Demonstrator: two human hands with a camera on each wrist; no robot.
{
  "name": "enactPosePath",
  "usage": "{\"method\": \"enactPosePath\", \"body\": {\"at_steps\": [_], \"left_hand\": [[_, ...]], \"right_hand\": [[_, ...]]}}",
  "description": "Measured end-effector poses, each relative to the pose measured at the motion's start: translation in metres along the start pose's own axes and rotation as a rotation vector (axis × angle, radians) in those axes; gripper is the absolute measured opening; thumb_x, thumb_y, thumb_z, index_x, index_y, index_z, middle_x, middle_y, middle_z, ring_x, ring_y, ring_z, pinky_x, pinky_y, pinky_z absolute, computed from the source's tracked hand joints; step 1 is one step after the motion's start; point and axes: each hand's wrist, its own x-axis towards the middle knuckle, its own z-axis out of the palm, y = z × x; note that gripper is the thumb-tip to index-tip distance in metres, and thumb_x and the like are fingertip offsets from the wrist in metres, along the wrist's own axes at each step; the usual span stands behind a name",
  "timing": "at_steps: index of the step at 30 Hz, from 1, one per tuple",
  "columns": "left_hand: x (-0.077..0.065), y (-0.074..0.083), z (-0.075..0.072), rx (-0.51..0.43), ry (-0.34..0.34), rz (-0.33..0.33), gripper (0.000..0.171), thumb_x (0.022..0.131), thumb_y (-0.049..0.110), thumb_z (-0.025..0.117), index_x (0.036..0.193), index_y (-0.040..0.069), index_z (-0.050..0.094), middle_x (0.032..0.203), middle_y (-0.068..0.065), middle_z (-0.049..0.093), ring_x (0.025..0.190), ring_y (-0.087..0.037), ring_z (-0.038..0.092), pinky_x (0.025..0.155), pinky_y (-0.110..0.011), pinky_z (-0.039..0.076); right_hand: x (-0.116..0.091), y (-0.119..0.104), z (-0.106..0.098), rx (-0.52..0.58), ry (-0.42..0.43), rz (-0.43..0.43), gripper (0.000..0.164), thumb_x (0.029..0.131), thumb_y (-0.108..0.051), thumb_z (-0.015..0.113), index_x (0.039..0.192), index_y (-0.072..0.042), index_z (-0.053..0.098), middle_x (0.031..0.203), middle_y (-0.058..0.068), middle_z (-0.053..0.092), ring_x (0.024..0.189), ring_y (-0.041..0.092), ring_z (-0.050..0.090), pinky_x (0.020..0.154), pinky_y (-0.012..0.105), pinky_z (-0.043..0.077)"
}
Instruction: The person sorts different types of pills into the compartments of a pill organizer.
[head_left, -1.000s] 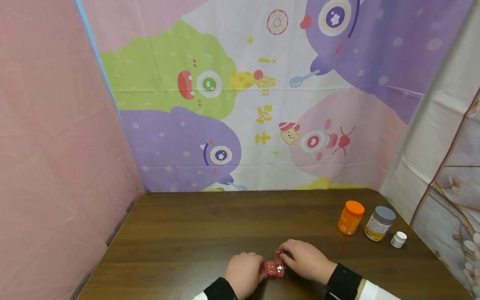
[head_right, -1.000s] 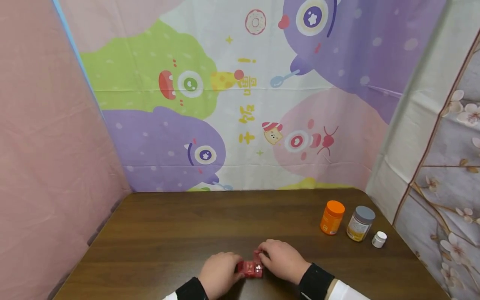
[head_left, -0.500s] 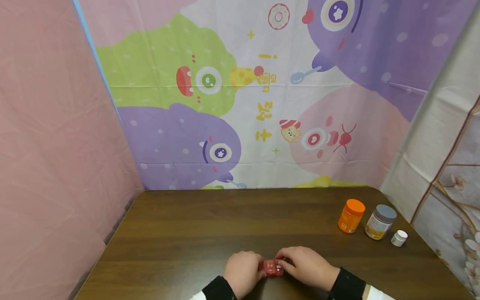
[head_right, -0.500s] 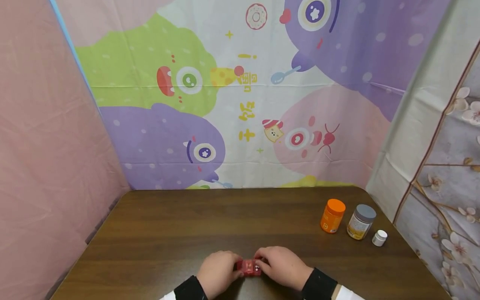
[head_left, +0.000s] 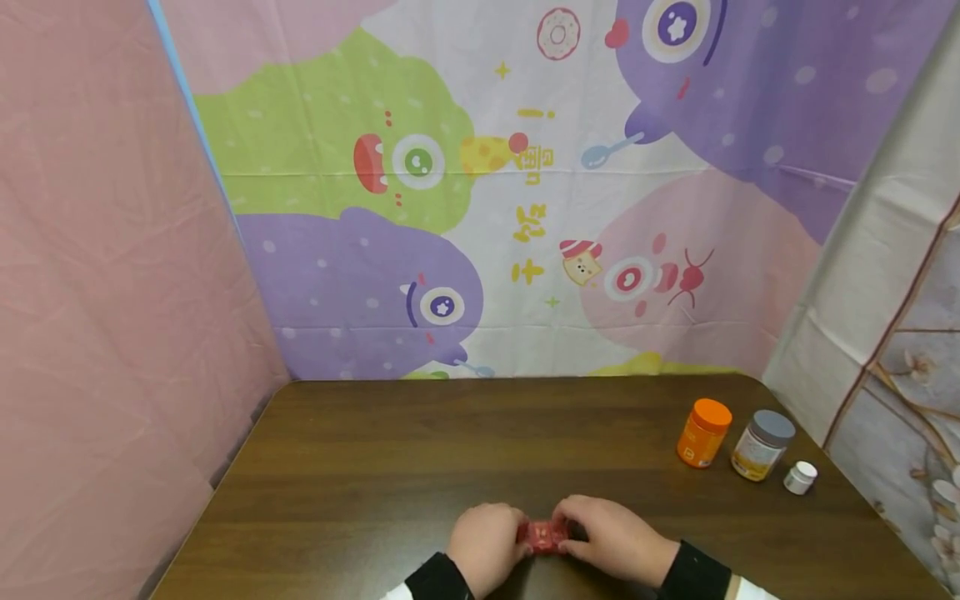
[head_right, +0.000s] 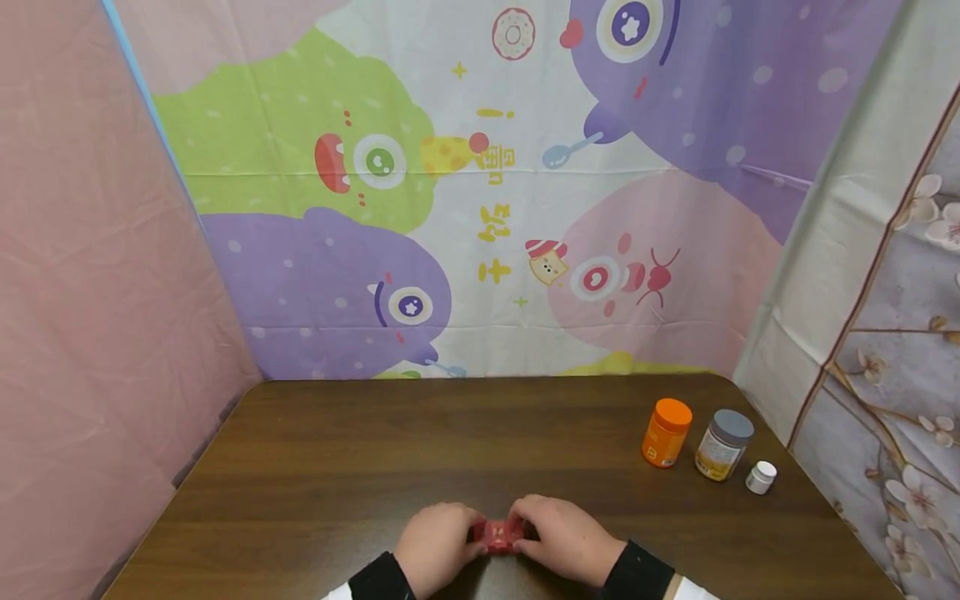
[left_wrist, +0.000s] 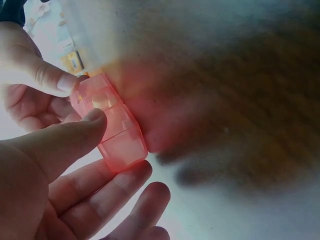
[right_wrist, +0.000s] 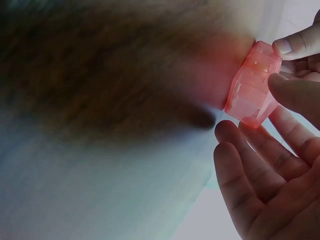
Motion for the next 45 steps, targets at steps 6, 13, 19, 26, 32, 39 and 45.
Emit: {"method": "enactPosePath", "body": {"at_steps": [6,13,19,26,32,39,45], "left_hand": [[0.000,0.000,-0.001,-0.028,-0.026,-0.007,0.014,0.079,0.033,0.082,0.082,0.022,0.075,0.062,0.015,0.051,0.057,-0.004,0.047,0.053,-0.027,0.039],[0.000,0.000,-0.002,-0.053,-0.041,-0.009,0.013,0.078,0.032,0.083,0.085,0.022,0.077,0.064,0.016,0.055,0.058,-0.003,0.048,0.055,-0.026,0.040],[0.000,-0.001,-0.002,-0.050,-0.042,-0.012,0.013,0.078,0.032,0.083,0.085,0.022,0.077,0.064,0.016,0.055,0.058,-0.003,0.048,0.056,-0.026,0.040],[-0.002,-0.002,-0.002,-0.043,-0.053,-0.008,0.016,0.079,0.031,0.082,0.085,0.020,0.074,0.064,0.014,0.050,0.057,-0.003,0.045,0.054,-0.026,0.038],[-0.004,-0.001,-0.005,-0.074,-0.060,-0.011,0.018,0.080,0.030,0.082,0.082,0.019,0.068,0.066,0.012,0.046,0.057,-0.004,0.043,0.052,-0.026,0.036],[-0.004,-0.005,-0.006,-0.097,-0.073,-0.041,0.043,0.083,0.039,0.078,0.111,0.008,0.070,0.089,0.000,0.066,0.072,-0.010,0.058,0.064,-0.032,0.049],[-0.010,-0.010,-0.012,-0.074,-0.088,-0.099,0.065,0.086,0.061,0.067,0.128,0.012,0.064,0.116,-0.005,0.068,0.100,-0.024,0.065,0.081,-0.047,0.052]], "right_hand": [[0.001,0.000,0.002,-0.007,0.012,-0.006,0.013,0.090,-0.030,0.073,0.098,-0.025,0.065,0.089,-0.017,0.056,0.077,0.003,0.053,0.069,0.026,0.047],[0.004,-0.002,0.003,-0.014,0.011,-0.002,0.015,0.087,-0.028,0.077,0.093,-0.026,0.064,0.086,-0.016,0.055,0.075,0.004,0.051,0.068,0.025,0.044],[0.005,-0.002,0.003,0.001,-0.003,0.005,0.018,0.086,-0.026,0.078,0.095,-0.025,0.063,0.087,-0.014,0.054,0.076,0.004,0.051,0.068,0.024,0.043],[0.005,-0.002,0.006,0.009,-0.006,0.000,0.019,0.087,-0.025,0.077,0.099,-0.024,0.062,0.089,-0.013,0.053,0.076,0.004,0.050,0.067,0.023,0.043],[0.006,-0.001,0.008,0.020,0.000,-0.009,0.020,0.087,-0.024,0.077,0.102,-0.023,0.063,0.093,-0.012,0.052,0.078,0.002,0.050,0.068,0.022,0.044],[0.003,0.000,0.010,0.003,0.025,-0.033,0.036,0.087,-0.028,0.077,0.118,-0.020,0.061,0.110,-0.009,0.055,0.088,0.001,0.054,0.076,0.025,0.050],[-0.010,0.003,0.005,-0.045,0.111,-0.037,0.046,0.091,-0.044,0.069,0.128,-0.018,0.057,0.120,-0.004,0.058,0.104,0.009,0.059,0.086,0.035,0.052]]}}
